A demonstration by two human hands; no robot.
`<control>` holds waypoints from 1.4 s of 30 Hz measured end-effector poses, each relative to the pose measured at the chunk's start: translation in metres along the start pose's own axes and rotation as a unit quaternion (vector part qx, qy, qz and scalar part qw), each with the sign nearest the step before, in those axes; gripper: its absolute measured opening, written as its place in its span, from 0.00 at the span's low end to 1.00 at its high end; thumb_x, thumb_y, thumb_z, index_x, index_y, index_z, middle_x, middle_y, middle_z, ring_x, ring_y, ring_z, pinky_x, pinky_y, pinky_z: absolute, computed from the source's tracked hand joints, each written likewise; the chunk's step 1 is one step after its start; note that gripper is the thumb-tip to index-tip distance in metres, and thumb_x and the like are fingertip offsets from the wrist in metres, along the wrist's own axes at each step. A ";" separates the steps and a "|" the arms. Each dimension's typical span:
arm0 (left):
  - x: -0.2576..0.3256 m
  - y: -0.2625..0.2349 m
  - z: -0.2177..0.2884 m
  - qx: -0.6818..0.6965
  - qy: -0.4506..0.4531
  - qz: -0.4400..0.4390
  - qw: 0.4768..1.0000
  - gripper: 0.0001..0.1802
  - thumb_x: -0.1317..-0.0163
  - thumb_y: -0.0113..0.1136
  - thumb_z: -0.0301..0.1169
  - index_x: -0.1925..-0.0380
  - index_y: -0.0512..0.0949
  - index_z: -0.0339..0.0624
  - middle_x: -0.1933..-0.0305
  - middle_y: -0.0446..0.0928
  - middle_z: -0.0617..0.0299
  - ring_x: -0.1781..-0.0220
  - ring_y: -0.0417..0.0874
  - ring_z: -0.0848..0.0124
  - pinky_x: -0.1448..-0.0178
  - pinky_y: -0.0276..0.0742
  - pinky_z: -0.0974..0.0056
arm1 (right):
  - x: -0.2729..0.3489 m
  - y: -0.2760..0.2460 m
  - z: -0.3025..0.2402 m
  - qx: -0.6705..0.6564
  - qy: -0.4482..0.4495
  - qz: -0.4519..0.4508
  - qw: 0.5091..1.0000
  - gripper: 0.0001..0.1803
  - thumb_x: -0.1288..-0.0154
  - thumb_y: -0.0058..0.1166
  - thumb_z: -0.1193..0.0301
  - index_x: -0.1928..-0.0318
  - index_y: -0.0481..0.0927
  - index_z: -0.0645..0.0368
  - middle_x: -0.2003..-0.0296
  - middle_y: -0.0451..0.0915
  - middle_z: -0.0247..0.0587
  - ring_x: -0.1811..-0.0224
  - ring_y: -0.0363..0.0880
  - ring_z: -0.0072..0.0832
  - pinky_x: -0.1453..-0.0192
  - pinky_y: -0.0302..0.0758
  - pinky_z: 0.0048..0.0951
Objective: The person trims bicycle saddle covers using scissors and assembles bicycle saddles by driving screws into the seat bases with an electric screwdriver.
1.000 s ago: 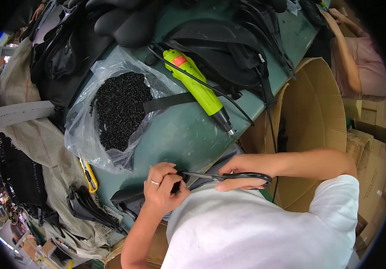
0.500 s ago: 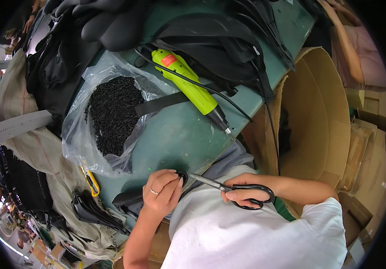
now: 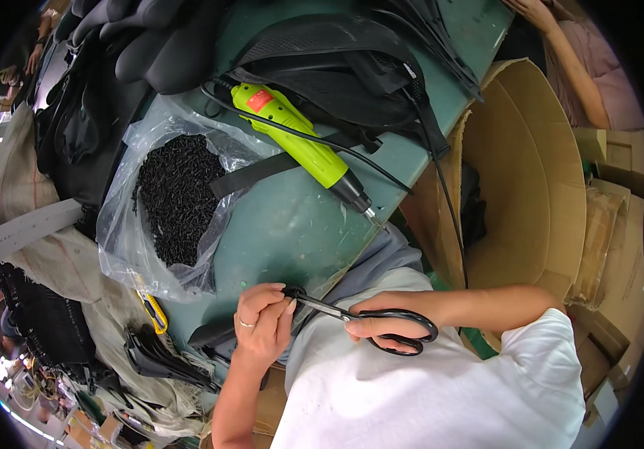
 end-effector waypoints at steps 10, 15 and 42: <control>0.006 -0.003 -0.001 0.016 -0.026 0.018 0.999 0.10 0.42 0.74 0.14 0.64 0.83 0.34 0.52 0.76 0.55 0.53 0.88 0.55 0.51 0.87 0.56 | 0.001 -0.009 -0.001 0.010 -0.009 0.016 1.000 0.33 0.18 0.49 0.38 0.65 0.76 0.56 0.83 0.69 0.30 0.88 0.68 0.19 0.83 0.64 0.26; 0.008 -0.002 -0.002 0.016 -0.039 0.012 0.999 0.10 0.41 0.73 0.13 0.63 0.83 0.34 0.51 0.75 0.54 0.52 0.88 0.55 0.50 0.87 0.56 | 0.006 -0.002 0.010 0.035 -0.015 0.035 0.999 0.33 0.18 0.49 0.36 0.67 0.72 0.53 0.82 0.70 0.30 0.85 0.70 0.19 0.80 0.65 0.25; 0.011 -0.005 0.004 0.017 0.058 0.012 0.998 0.15 0.48 0.79 0.17 0.62 0.83 0.35 0.50 0.79 0.54 0.46 0.85 0.51 0.37 0.85 0.41 | 0.002 -0.021 -0.025 0.132 0.044 0.029 0.990 0.28 0.18 0.54 0.44 0.61 0.82 0.59 0.83 0.74 0.28 0.85 0.72 0.18 0.78 0.68 0.26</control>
Point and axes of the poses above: each hand's wrist, its own x-axis away from the middle knuckle, its own y-axis out of the palm, z = x × y, the point moved 5 cm from there along -x, towards the middle knuckle
